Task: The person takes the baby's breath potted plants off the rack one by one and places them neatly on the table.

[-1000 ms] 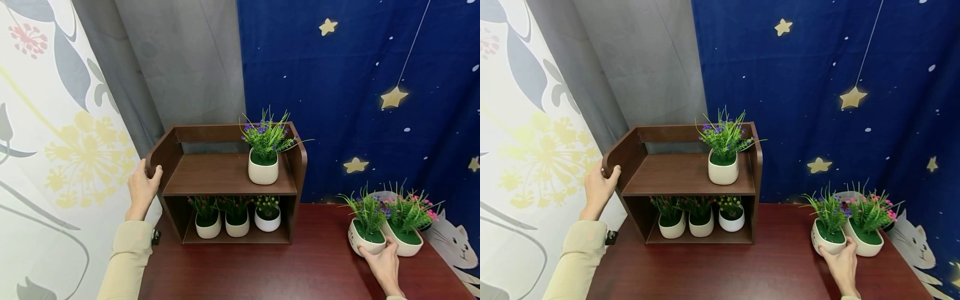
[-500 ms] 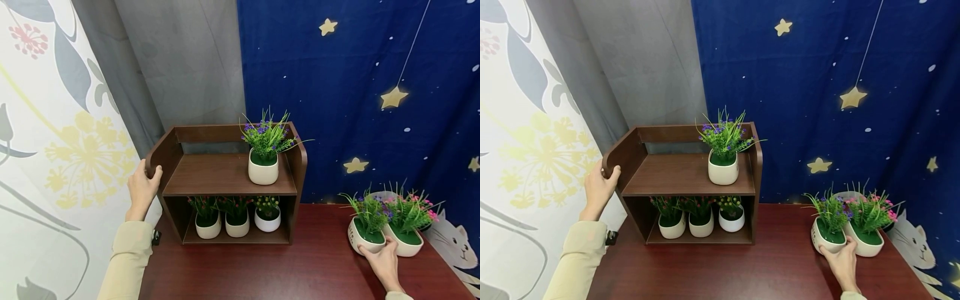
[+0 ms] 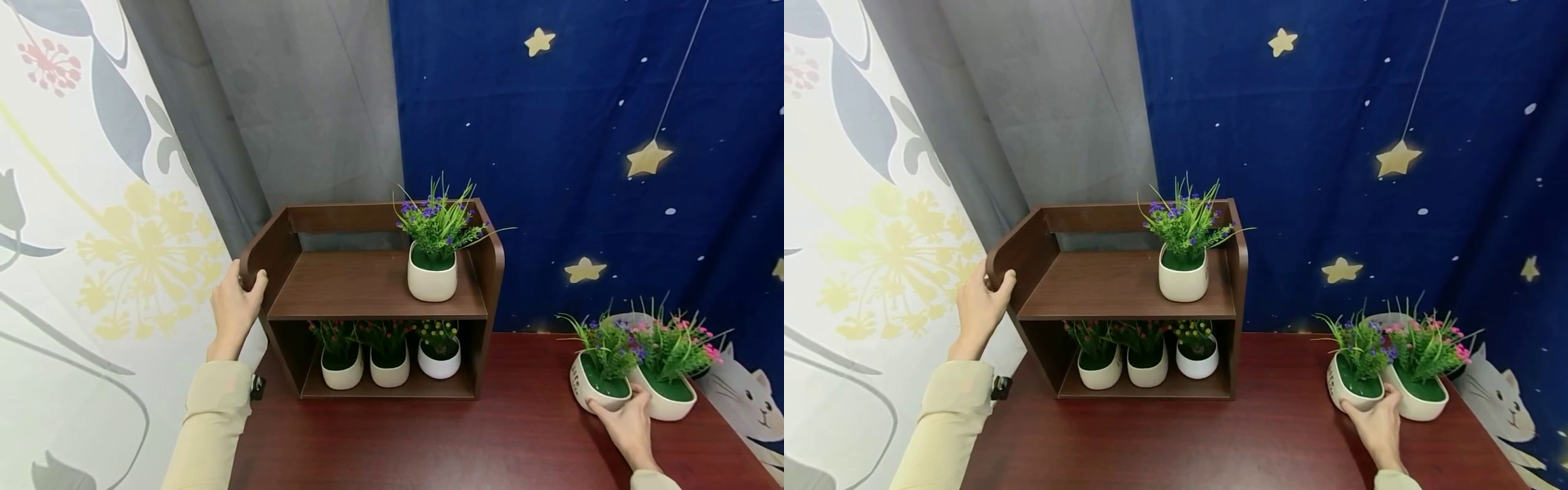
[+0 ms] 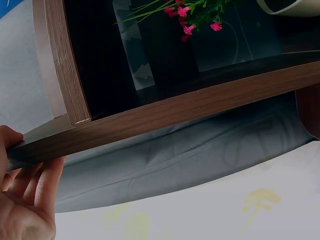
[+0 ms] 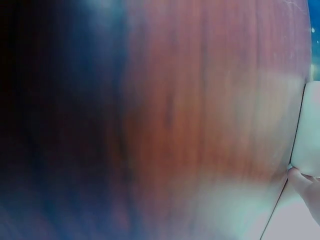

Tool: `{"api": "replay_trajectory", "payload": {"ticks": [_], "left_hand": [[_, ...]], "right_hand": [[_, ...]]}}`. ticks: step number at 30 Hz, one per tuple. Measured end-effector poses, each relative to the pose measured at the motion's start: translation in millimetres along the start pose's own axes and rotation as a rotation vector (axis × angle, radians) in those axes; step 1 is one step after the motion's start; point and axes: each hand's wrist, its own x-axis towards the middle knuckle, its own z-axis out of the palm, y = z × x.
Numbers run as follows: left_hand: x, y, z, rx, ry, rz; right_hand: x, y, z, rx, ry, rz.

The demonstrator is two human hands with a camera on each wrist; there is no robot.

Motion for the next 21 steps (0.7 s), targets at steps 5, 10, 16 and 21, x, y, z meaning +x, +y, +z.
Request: {"api": "replay_trajectory", "payload": {"ticks": [5, 10, 16, 21], "left_hand": [[1.2, 1.4, -1.2, -0.002, 0.006, -0.002], [1.9, 1.5, -1.2, 0.003, 0.013, 0.008], [0.0, 1.0, -0.9, 0.002, 0.013, 0.014], [-0.3, 0.6, -0.3, 0.002, 0.003, 0.001]], "right_hand": [[2.8, 0.2, 1.5, 0.013, -0.007, -0.018], [6.1, -0.3, 2.6, 0.003, -0.033, -0.013], [9.3, 1.2, 2.1, -0.017, -0.073, 0.003], [11.0, 2.4, 0.4, -0.026, -0.082, -0.007]]}}
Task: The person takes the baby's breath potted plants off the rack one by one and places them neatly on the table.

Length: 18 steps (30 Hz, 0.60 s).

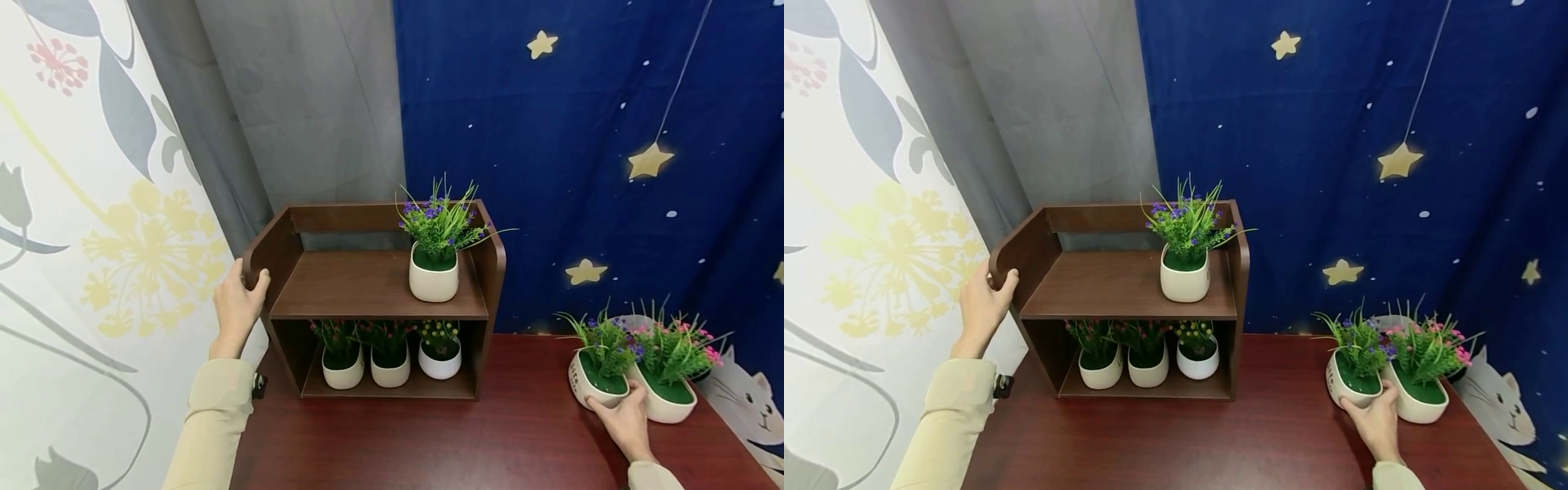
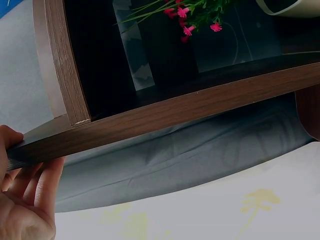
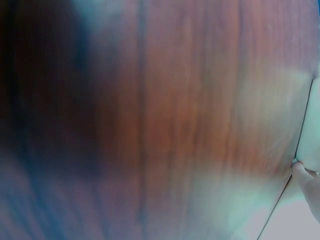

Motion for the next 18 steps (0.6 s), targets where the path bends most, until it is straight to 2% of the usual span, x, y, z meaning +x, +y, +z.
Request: {"api": "replay_trajectory", "payload": {"ticks": [10, 18], "left_hand": [[0.3, -0.6, -0.2, -0.005, 0.009, 0.013], [-0.3, -1.9, 0.3, -0.009, 0.006, 0.018]], "right_hand": [[2.5, 2.3, 0.4, -0.006, -0.009, -0.017], [2.6, 4.6, -1.1, -0.063, -0.046, -0.031]]}}
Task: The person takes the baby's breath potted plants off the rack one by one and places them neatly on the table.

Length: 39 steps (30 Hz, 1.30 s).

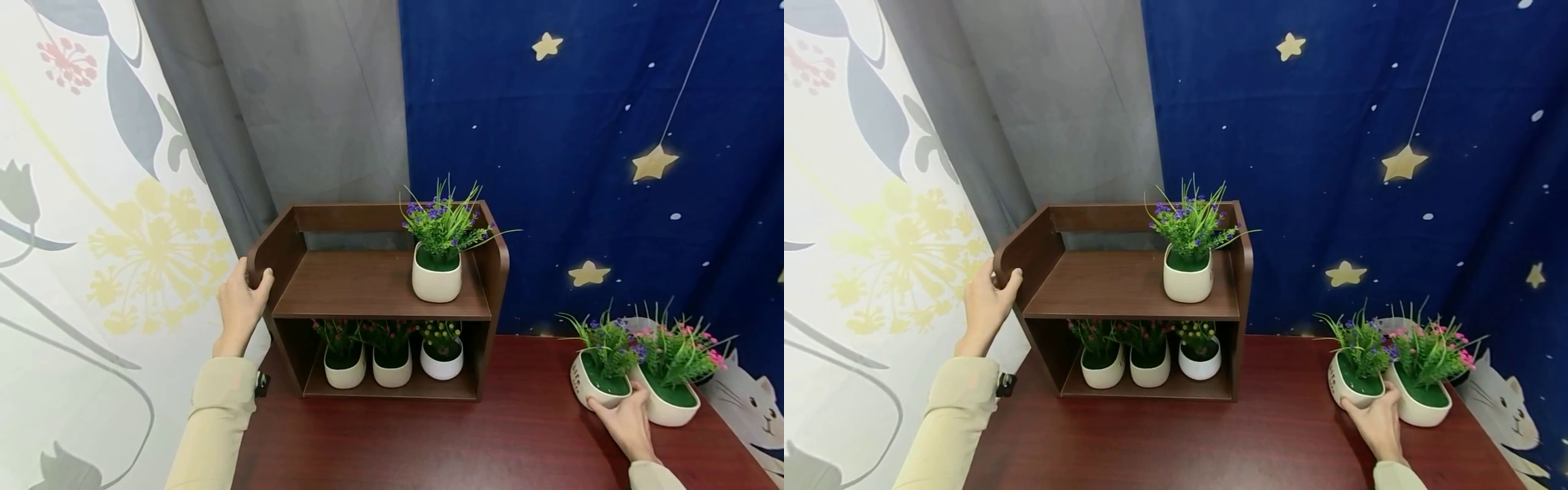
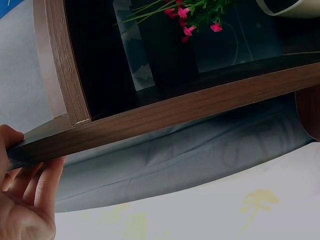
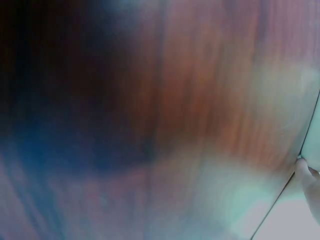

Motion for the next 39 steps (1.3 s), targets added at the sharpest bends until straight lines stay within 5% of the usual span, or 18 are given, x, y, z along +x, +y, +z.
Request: {"api": "replay_trajectory", "payload": {"ticks": [14, 25, 39], "left_hand": [[-1.4, 0.0, -0.7, 0.000, 0.009, -0.001], [0.0, 1.0, -0.8, -0.002, 0.005, -0.011], [-0.6, -0.4, 0.2, 0.004, 0.005, -0.006]], "right_hand": [[-11.3, -17.9, -17.9, 0.005, -0.041, 0.011], [-24.6, -52.9, -42.7, -0.019, 0.129, 0.044], [-34.3, -133.5, -63.9, 0.074, 0.337, -0.195]]}}
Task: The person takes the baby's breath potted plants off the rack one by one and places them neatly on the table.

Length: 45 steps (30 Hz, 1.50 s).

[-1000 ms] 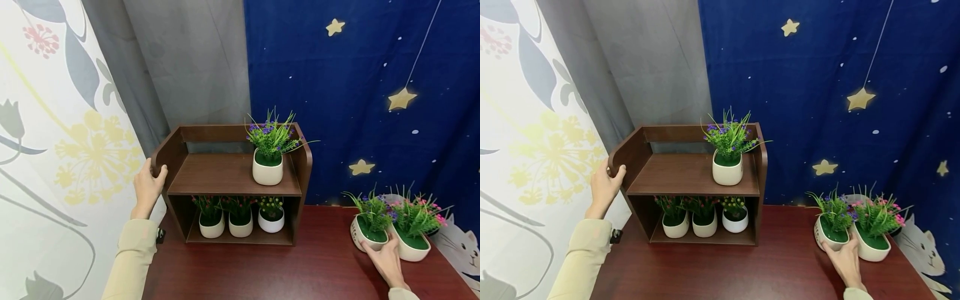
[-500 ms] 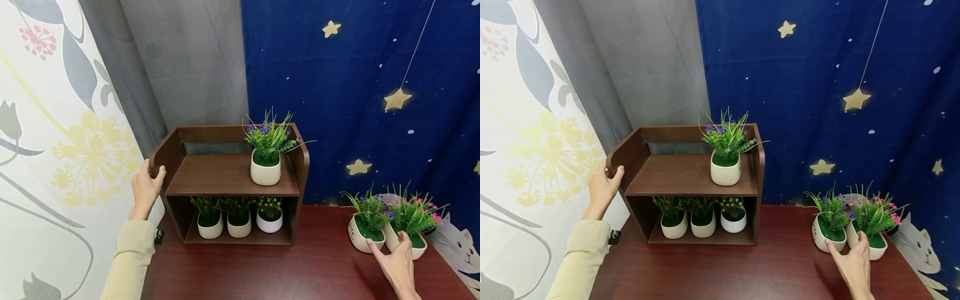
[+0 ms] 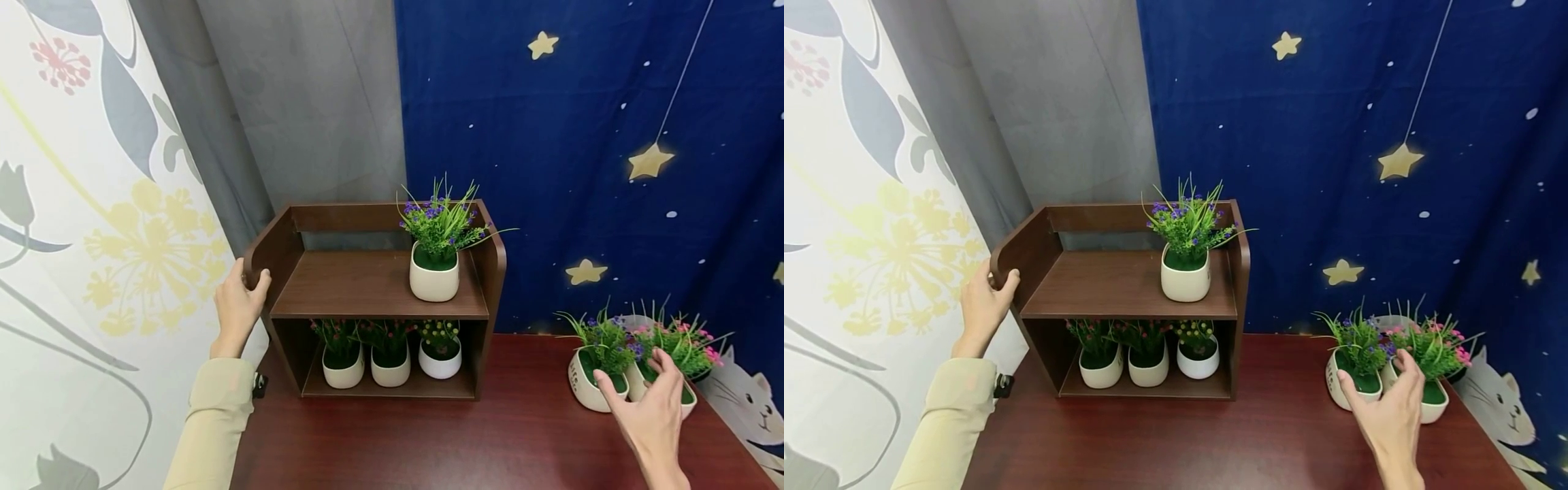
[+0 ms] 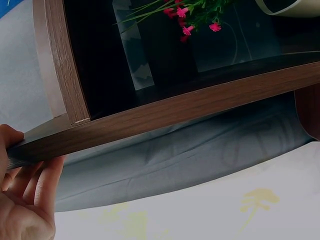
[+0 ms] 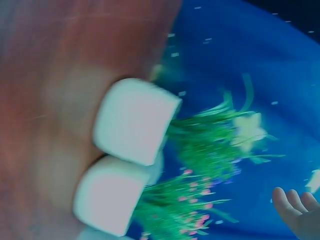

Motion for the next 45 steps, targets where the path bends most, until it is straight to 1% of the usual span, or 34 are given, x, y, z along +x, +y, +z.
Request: {"api": "replay_trajectory", "payload": {"ticks": [3, 11, 15, 19, 23, 28, 33, 39, 45], "left_hand": [[0.4, 0.3, -0.2, -0.001, -0.005, -0.001], [0.4, 1.0, -0.8, -0.002, -0.012, 0.000], [0.1, 1.4, -1.5, -0.004, -0.018, -0.003], [0.2, 1.4, -2.3, -0.003, -0.022, -0.009], [0.2, 1.2, -2.1, -0.004, -0.013, 0.000], [0.1, 1.1, -1.4, -0.010, -0.005, 0.014], [0.2, 1.4, -1.7, -0.015, -0.008, 0.007], [0.0, 2.2, -1.4, -0.013, -0.008, 0.008], [0.0, 3.5, -2.1, -0.018, -0.010, 0.009]], "right_hand": [[2.4, -15.8, 0.5, 0.049, 0.016, -0.048], [5.6, -50.5, 6.1, 0.156, -0.013, -0.161], [4.6, -69.9, 12.6, 0.227, -0.008, -0.222], [1.7, -93.1, 18.9, 0.298, 0.012, -0.254], [-2.8, -118.0, 25.8, 0.370, 0.029, -0.285], [-10.3, -143.5, 34.9, 0.450, -0.003, -0.288], [-19.0, -163.1, 43.5, 0.521, -0.045, -0.281], [-29.9, -184.0, 56.6, 0.527, -0.106, -0.295], [-36.0, -199.7, 70.1, 0.544, -0.179, -0.274]]}}
